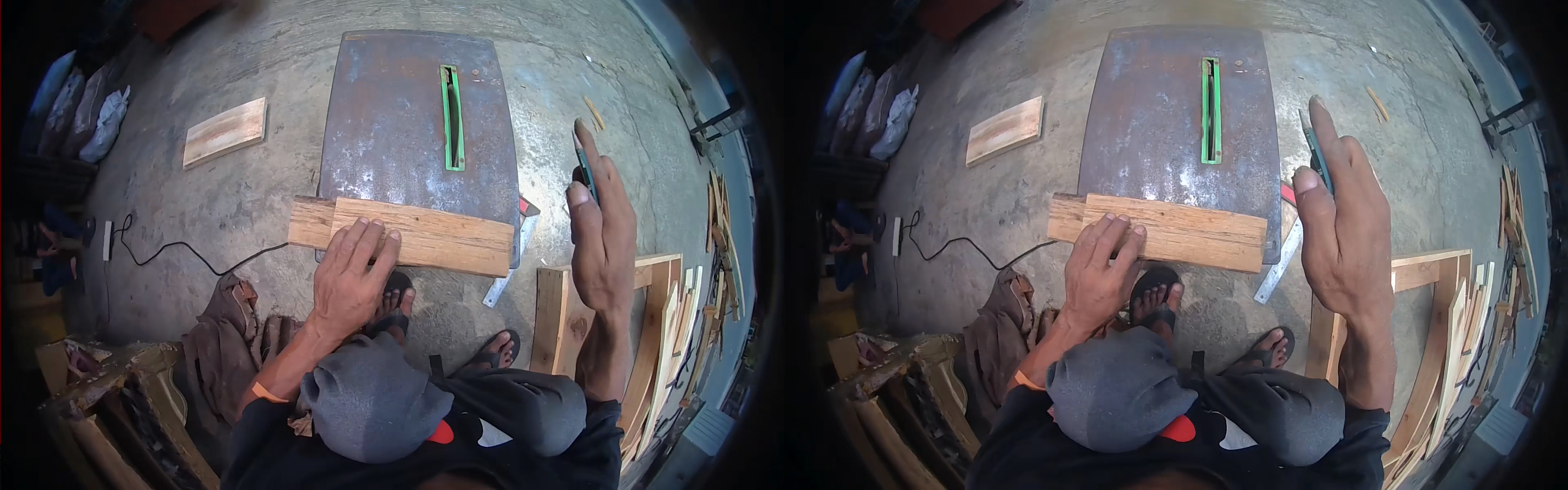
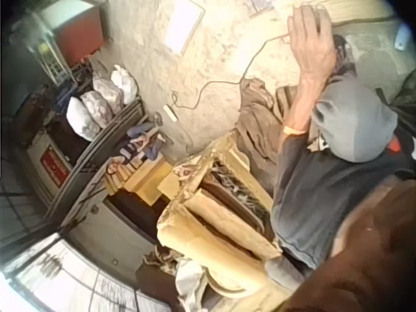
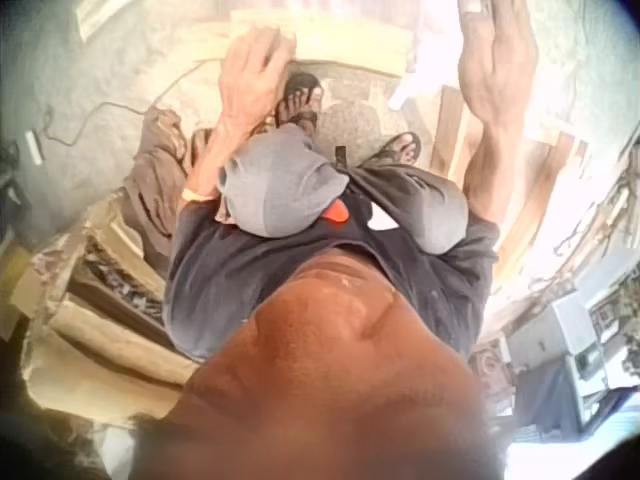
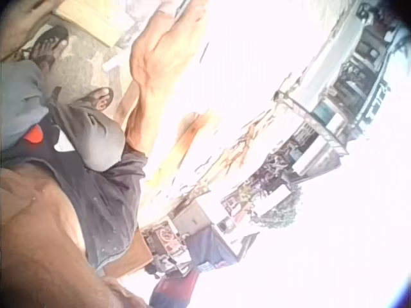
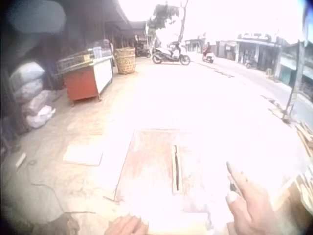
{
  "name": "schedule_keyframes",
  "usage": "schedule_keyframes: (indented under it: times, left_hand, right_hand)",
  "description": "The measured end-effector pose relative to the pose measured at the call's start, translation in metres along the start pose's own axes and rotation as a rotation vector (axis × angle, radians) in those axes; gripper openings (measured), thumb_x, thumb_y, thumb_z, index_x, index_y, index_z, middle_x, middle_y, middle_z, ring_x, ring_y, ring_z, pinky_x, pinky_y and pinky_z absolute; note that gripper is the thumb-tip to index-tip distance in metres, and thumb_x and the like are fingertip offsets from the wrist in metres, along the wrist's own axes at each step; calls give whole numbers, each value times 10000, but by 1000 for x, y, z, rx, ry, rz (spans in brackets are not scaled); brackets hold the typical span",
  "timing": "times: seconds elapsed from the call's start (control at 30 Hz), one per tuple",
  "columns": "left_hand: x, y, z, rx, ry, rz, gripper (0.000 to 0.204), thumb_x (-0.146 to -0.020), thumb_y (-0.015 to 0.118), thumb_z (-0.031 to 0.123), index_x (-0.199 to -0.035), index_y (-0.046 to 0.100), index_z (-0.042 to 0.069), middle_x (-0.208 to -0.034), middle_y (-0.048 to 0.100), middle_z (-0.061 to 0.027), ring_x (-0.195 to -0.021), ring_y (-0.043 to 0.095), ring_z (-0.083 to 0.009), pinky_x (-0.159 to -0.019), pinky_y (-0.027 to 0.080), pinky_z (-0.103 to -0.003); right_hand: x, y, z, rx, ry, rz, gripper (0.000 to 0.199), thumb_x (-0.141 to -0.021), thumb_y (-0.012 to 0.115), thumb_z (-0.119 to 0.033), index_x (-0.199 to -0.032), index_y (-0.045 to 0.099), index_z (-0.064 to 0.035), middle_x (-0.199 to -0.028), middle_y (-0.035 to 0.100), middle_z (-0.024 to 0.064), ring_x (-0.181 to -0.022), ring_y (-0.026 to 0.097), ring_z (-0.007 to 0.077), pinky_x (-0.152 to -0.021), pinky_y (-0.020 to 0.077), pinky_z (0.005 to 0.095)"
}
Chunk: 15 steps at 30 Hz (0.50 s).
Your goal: The person measures and marks a wooden plank, then cuts it using a table saw. They fit the cut piece into a wooden frame and secure it by hammering nails into the joints.
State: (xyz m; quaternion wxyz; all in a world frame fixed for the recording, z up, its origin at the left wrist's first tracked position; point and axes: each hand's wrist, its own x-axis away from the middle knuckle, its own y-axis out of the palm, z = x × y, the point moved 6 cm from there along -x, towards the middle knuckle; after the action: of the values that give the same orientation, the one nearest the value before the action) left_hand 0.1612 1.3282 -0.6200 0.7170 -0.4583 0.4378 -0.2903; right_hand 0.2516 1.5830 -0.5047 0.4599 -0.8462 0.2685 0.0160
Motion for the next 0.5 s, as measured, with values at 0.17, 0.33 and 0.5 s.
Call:
schedule_keyframes:
  times: [0.17, 0.33, 0.5]
  left_hand:
    - [9, 1, 0, 20, 6, 97, 386, -873, 598, 159, -1221, 641, -2, -1274, 586, -201, -1267, 549, -359, -1093, 440, -469]
    - [11, 5, 6, 81, -10, 130, 341, -892, 559, 186, -1145, 655, -22, -1219, 610, -189, -1264, 542, -358, -1106, 429, -457]
    - [9, -4, 1, 75, -27, 184, 308, -874, 574, 200, -1080, 668, -9, -1130, 636, -178, -1185, 585, -339, -1102, 436, -449]
  right_hand:
    - [-26, 62, -82, -334, -178, -521, 591, -1054, 524, -314, -1535, 401, 6, -1045, 610, 177, -935, 611, 288, -870, 480, 383]
    - [-40, 115, -132, -353, -302, -742, 610, -1056, 520, -355, -1554, 385, -29, -1111, 615, 221, -1022, 615, 351, -895, 494, 405]
    - [-64, 168, -159, 58, -466, -868, 494, -1032, 565, -322, -1412, 555, -7, -924, 709, 262, -861, 714, 414, -774, 552, 477]
